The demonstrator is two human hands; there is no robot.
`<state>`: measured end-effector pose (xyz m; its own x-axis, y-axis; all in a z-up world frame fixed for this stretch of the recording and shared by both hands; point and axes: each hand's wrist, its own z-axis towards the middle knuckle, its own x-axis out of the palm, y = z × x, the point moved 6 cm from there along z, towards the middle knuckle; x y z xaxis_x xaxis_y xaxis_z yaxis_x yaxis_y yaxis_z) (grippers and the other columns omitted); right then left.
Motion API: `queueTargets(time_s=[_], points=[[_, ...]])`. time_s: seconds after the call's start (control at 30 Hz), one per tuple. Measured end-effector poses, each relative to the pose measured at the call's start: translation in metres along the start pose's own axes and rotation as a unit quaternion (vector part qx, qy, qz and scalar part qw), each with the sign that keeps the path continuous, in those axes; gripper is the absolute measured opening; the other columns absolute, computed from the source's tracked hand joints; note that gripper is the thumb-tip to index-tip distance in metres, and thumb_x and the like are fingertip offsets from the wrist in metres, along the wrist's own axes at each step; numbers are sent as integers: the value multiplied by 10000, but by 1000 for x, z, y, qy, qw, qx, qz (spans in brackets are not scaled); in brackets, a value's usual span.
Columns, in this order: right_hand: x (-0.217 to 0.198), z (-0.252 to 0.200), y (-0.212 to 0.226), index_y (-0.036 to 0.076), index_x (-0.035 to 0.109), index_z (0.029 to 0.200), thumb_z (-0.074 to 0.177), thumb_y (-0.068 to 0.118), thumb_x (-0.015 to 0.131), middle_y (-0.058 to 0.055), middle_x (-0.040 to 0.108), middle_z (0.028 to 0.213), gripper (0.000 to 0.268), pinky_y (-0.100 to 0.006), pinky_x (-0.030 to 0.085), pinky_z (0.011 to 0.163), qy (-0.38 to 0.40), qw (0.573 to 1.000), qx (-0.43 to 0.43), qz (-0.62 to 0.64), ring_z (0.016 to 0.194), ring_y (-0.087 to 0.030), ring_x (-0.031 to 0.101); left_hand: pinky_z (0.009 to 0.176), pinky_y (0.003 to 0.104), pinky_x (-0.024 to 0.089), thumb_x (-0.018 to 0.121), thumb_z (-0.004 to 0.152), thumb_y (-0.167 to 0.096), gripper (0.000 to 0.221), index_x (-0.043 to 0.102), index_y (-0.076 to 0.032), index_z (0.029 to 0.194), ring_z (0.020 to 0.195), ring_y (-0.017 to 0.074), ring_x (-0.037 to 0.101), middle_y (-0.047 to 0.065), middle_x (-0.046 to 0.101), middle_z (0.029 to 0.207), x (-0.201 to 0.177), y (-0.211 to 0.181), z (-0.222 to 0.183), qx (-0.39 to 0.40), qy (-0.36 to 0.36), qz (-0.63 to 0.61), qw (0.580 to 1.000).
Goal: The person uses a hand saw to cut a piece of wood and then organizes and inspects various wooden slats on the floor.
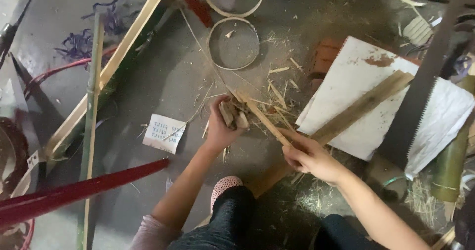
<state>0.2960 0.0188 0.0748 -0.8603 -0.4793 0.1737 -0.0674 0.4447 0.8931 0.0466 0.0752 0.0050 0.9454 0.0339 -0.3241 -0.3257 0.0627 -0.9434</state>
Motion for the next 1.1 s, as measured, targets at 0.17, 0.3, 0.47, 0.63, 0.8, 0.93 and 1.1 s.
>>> queueTargets(time_s=[0.17, 0.3, 0.47, 0.63, 0.8, 0.93, 1.1], points=[[3, -2, -12, 27, 457, 1515, 1025, 241, 528, -87, 556, 601, 539, -224, 350, 400, 10, 1000, -8, -2, 439, -109, 441, 611, 559, 538, 711, 814, -215, 516, 480, -155, 1272, 799, 521, 683, 213, 664, 839, 3, 16, 0, 9, -33, 75, 997], [1, -2, -16, 10, 456, 1503, 990, 284, 565, -87, 608, 631, 592, -265, 401, 401, 15, 998, -15, -61, 457, -119, 505, 792, 610, 558, 873, 768, -135, 934, 264, -114, 1476, 985, 534, 673, 267, 648, 1157, -6, -1, 1, 191, -43, 54, 979], [0, 2, -25, 38, 476, 1502, 1024, 206, 517, -61, 537, 576, 508, -218, 357, 409, 16, 999, -28, -14, 435, -113, 497, 894, 565, 563, 997, 647, -177, 859, 450, -119, 1307, 1090, 453, 682, 171, 688, 1165, -9, -36, 12, 84, 29, -70, 994], [1, 1, -26, 35, 465, 1509, 1022, 202, 538, -62, 532, 584, 520, -214, 359, 416, 13, 999, -42, -9, 453, -106, 492, 784, 551, 584, 931, 717, -104, 688, 518, -77, 1266, 989, 453, 719, 207, 710, 1126, -7, -8, 9, 97, 14, -72, 993], [2, 0, -19, 47, 493, 1500, 968, 181, 613, -65, 546, 574, 562, -238, 398, 407, 21, 998, -46, -26, 453, -111, 511, 789, 503, 612, 946, 707, -105, 673, 559, -55, 1255, 1025, 423, 721, 199, 715, 1152, -23, -37, 17, 119, -5, -60, 991], [0, 7, -25, 50, 468, 1507, 985, 119, 554, -60, 542, 583, 534, -225, 362, 402, 13, 998, -50, -23, 439, -100, 487, 948, 595, 547, 982, 651, -104, 917, 408, -69, 1366, 1146, 441, 659, 217, 632, 1296, -17, -50, 21, 186, -7, -60, 981], [-1, 8, -35, 69, 465, 1506, 986, 107, 550, -55, 526, 583, 528, -213, 363, 394, 4, 999, -50, 8, 429, -93, 480, 981, 575, 528, 965, 663, -113, 809, 488, -73, 1315, 1138, 402, 670, 172, 679, 1235, -24, -47, 25, 162, 5, -101, 982]])
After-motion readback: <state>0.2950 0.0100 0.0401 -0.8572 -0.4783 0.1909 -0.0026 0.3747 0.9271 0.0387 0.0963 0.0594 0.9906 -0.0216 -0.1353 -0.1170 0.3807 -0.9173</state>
